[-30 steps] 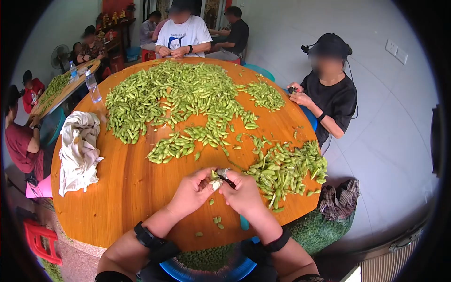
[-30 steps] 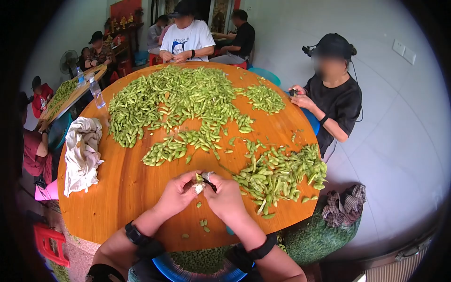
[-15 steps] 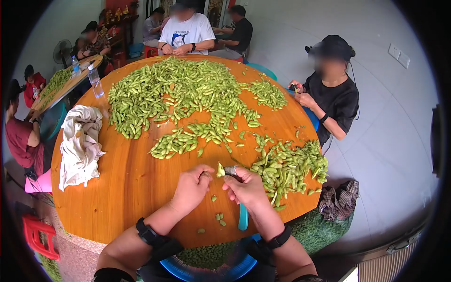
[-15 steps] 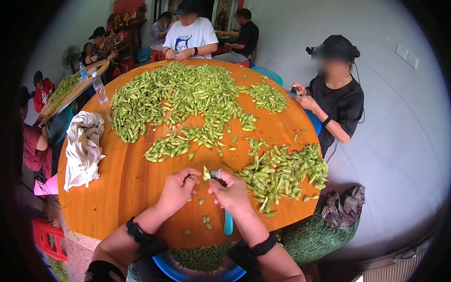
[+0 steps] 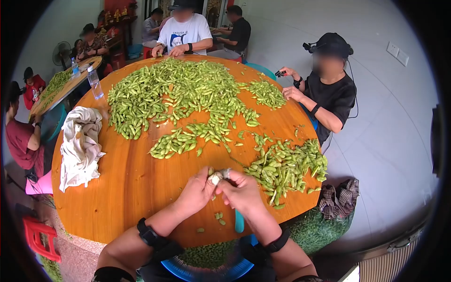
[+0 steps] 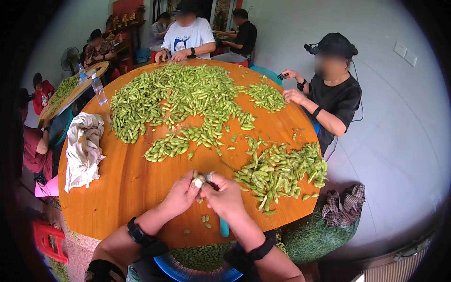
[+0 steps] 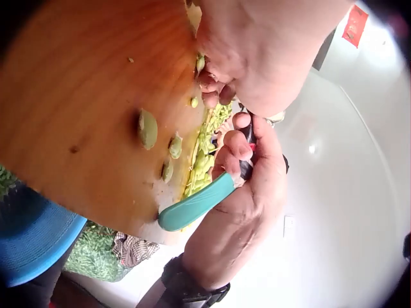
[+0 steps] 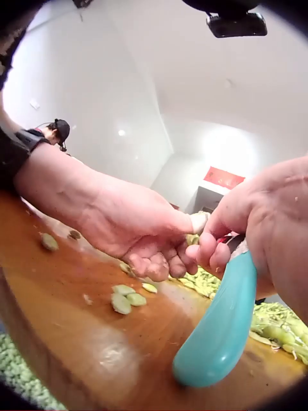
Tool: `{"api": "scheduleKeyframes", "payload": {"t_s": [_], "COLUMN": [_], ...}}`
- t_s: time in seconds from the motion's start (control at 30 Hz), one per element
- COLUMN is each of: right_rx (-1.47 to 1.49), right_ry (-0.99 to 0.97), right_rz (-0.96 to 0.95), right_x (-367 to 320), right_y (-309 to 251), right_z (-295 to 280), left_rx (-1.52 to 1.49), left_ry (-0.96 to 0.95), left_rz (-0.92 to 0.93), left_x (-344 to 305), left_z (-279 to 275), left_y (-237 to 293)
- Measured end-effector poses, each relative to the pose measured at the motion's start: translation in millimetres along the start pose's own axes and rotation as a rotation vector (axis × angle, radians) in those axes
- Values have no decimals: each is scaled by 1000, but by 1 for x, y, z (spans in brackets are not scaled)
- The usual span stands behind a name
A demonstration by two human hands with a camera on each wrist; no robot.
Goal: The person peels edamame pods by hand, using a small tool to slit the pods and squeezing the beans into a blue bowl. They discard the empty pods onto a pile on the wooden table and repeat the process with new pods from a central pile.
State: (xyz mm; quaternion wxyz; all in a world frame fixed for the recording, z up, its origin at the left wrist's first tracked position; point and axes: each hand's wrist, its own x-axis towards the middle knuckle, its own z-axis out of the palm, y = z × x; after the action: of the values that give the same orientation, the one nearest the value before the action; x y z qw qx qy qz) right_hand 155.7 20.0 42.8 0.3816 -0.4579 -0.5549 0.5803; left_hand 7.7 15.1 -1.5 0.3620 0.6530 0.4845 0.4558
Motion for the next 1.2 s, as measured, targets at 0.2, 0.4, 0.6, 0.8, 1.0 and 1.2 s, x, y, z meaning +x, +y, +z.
{"api": "scheduleKeyframes", "payload": {"t_s": [0.2,0.4,0.6,0.8,1.0,1.2], "right_rx": [123,292,76,35,223,278], "right_ry": [-23,-74,-5,-30,-99,-119], "right_rz": [72,138,91,74,213,230], "right_x": [0,1,-3,3,11,13], "right_y": [1,3,-4,2,3,4], "right_z": [-5,-26,-21,-17,-28,-31], "left_rx": [-313,-311,-107,14,-376,-786], "left_ry": [-56,-137,-41,-45,-206,-281], "left_rz": [-91,-191,-25,128,-145,-347], "left_x": [2,4,-2,-3,-2,-1], "left_z": [-3,-9,-7,-5,-8,-11], "left_y": [-3,5,12,6,6,2]}}
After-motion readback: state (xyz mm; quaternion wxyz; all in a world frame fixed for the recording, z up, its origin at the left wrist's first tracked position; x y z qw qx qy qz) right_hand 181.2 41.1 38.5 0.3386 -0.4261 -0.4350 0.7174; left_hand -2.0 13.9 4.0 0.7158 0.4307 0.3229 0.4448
